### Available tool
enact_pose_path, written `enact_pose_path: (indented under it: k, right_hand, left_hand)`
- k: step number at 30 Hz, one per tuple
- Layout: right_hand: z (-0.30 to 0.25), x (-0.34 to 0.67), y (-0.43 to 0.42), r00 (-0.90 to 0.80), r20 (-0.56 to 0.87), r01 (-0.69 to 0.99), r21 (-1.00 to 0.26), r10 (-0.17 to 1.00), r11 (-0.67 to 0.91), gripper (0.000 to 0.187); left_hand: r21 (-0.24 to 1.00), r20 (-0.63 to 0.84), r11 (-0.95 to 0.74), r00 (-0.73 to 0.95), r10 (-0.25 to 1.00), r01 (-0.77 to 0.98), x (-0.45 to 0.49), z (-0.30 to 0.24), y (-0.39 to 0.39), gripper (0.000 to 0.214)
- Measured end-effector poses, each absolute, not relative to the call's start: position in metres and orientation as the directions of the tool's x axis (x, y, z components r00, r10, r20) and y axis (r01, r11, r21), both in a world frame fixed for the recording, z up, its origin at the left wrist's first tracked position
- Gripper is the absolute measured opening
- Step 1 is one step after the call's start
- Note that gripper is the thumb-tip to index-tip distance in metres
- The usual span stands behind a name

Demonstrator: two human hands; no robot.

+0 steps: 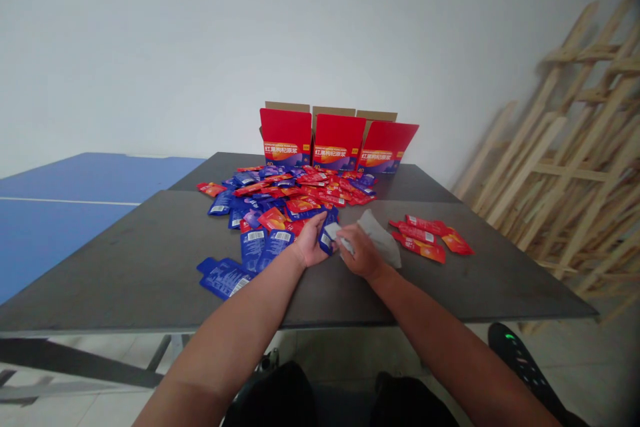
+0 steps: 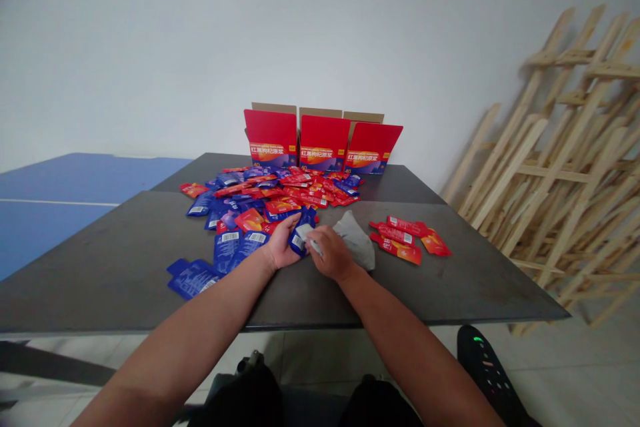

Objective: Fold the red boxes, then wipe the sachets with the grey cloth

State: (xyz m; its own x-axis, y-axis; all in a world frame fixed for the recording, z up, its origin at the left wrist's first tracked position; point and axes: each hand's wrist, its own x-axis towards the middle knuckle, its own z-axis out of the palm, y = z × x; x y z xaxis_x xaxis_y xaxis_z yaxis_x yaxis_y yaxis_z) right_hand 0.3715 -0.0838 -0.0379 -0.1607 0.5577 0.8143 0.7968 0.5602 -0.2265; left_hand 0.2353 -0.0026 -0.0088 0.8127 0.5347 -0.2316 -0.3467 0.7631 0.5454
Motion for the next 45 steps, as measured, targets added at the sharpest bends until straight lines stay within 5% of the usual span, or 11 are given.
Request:
enact_pose_path:
  k: [3,6,14,24,29,36,45]
  right_hand:
    - [-0.041,0.361,-0.086,-0.366,0.766,0.738,-0.108,0.529,0.667,0.019]
    - [-0.044,0.358,-0.085,-0.376,0.763,0.758,-0.074,0.526,0.648,0.017]
    - [-0.043,0.371,-0.074,0.059,0.817,0.860,-0.333,0.573,0.386,0.014]
    - [-0.050,0.393,-0.059,0.418,0.717,0.807,-0.575,0.557,0.134,0.023]
    - [-0.050,0.392,-0.062,0.282,0.654,0.842,-0.520,0.702,0.146,0.031]
    - [-0.040,0.395,-0.075,0.142,0.669,0.791,-0.520,0.730,0.323,0.039]
    - [-0.024,0.403,-0.078,0.152,0.480,0.659,-0.700,0.864,0.273,0.031]
  left_hand:
    - [0.562,-0.292,0.778,0.814,0.502,-0.279,0.238,-0.013,-0.005,0.048]
    - [0.607,-0.330,0.765,0.807,0.489,-0.216,0.243,-0.016,-0.010,0.051]
    - [0.741,-0.331,0.658,0.782,0.528,-0.130,0.245,-0.012,-0.020,0.025]
    - [0.605,-0.269,0.778,0.877,0.397,-0.167,0.236,-0.008,-0.009,0.026]
    - [0.470,-0.161,0.789,0.841,0.517,-0.395,0.235,-0.007,0.000,0.021]
    - [0.650,-0.055,0.552,0.692,0.720,-0.523,0.252,-0.017,-0.005,0.006]
    - [0.808,0.097,0.319,0.645,0.758,-0.496,0.260,-0.030,-0.014,0.039]
